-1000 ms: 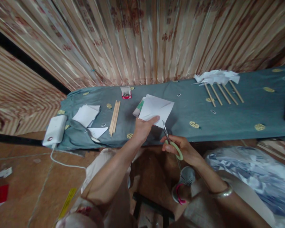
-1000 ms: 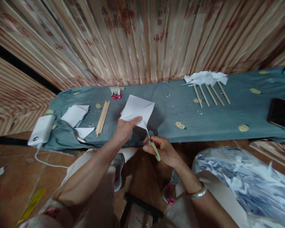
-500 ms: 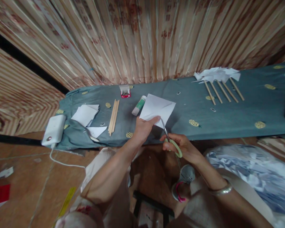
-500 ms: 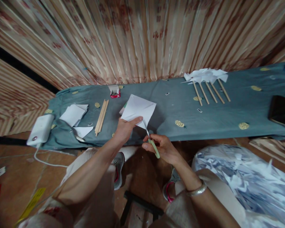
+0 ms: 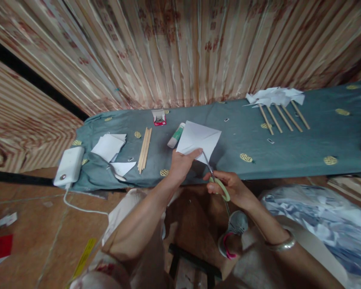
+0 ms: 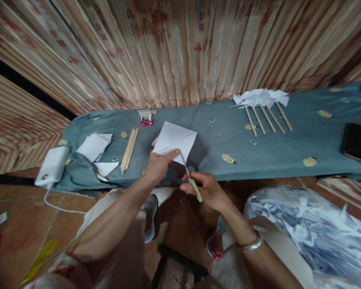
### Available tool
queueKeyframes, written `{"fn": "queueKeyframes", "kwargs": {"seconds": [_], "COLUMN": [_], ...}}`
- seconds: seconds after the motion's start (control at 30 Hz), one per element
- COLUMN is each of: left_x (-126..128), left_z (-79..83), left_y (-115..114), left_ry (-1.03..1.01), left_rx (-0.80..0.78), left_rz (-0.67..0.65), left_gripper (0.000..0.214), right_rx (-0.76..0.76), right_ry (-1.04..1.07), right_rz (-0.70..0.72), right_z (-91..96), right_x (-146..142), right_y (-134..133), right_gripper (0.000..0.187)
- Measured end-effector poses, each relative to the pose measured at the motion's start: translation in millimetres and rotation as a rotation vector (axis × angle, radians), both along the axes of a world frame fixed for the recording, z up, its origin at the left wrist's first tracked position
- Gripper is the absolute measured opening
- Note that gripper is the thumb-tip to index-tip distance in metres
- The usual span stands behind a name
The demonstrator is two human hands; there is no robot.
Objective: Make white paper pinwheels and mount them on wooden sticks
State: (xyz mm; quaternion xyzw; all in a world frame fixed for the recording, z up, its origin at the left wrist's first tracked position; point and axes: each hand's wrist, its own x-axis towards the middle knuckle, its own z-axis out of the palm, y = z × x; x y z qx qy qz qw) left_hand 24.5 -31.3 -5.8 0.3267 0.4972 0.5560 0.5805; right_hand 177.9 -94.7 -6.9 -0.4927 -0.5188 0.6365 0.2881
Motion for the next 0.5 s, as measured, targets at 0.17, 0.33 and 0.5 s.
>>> {"fn": "queueKeyframes", "kwargs": {"seconds": [0.17,0.33,0.5], "left_x": [0.1,-1.1,-1.9], "left_z": [-0.5,0.0,1.9], "left_y": [0.9,0.7,0.7], "left_ry": [-0.040,-0.034,-0.028], "left_rx": [0.014,0.002,-0.016], "left_rz": [0.001,0.008,0.018], "left_gripper": [0.031,0.029,0.026], "right_rx": [-0.010,-0.023,-0.076], "right_ry": [0.015,0.024,0.032], "right_rz": [-0.002,-0.011,-0.036], "right_z": [-1.2,0.4,0.3], "right_x": [-0.3,-1.1,-2.7], "right_y": [0.6,0.9,1.0], "right_gripper": [0.046,0.048,0.053]}}
